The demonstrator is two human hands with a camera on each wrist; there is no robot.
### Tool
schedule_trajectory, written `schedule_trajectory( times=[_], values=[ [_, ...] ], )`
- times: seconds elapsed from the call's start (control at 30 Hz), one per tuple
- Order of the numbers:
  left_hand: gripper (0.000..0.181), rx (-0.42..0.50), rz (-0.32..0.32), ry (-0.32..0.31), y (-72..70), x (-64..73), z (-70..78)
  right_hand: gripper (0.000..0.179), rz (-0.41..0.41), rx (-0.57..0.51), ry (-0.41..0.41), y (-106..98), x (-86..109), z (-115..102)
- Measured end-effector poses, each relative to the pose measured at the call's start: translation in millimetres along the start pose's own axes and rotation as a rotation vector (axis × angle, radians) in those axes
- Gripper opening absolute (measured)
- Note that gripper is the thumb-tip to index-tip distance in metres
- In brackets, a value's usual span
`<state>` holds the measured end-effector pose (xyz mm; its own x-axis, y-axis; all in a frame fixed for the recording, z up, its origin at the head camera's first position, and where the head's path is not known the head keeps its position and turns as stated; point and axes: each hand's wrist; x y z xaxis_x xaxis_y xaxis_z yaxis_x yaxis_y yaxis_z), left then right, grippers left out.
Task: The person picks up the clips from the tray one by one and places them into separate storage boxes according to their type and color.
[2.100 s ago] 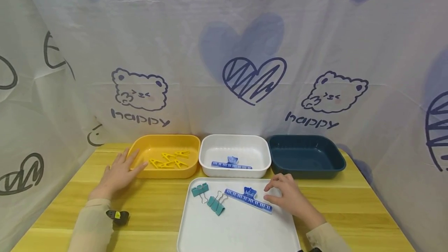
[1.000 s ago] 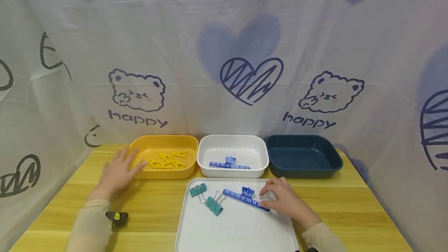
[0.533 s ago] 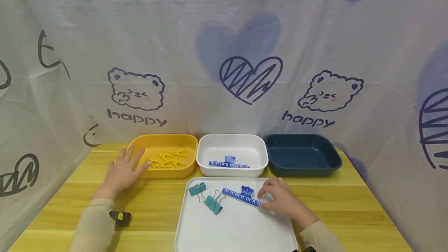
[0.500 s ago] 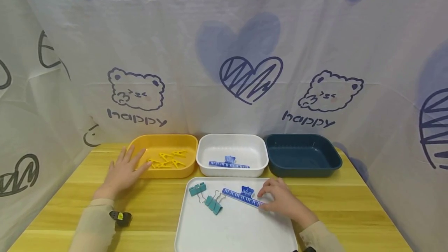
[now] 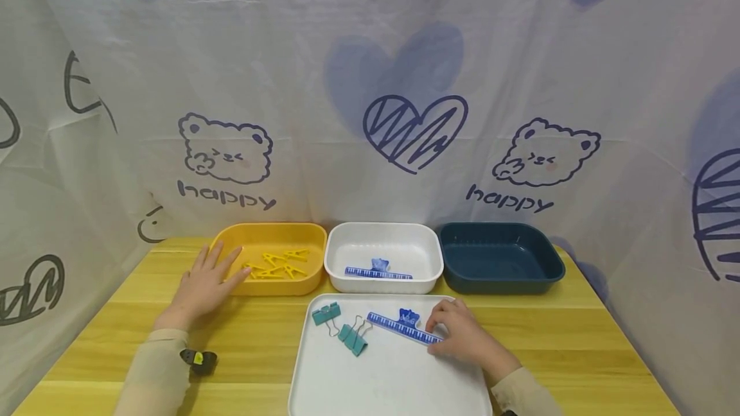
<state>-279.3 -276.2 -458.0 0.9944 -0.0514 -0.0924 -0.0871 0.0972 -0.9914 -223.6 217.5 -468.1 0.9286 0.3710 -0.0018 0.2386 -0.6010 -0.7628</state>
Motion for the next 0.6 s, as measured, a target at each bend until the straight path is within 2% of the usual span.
schedule_trajectory(
  times=[0.3,0.43,0.6],
  values=[
    [0.082,0.007,-0.005,0.0,0.6,1.3,1.0,0.019,0.072,0.014,-0.01,-3.0,-1.3,-2.6],
    [0.082,0.011,-0.008,0.0,0.3,0.7,1.0,0.017,0.116,0.027,-0.046,-4.4,-1.4,-1.8],
    [0.082,0.017,-0.011,0.001,-0.2,-0.3,0.2,0.016,0.185,0.031,-0.132,-5.9,0.5,-1.0]
  ],
)
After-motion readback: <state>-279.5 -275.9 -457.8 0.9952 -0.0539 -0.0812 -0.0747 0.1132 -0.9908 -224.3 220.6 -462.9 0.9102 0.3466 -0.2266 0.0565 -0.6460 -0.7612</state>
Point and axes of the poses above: each hand's wrist, its own x-axis away from the middle knuckle, its own y-axis out of the palm, z = x × y, and after that the axes turned 13 degrees about -x, right-handed
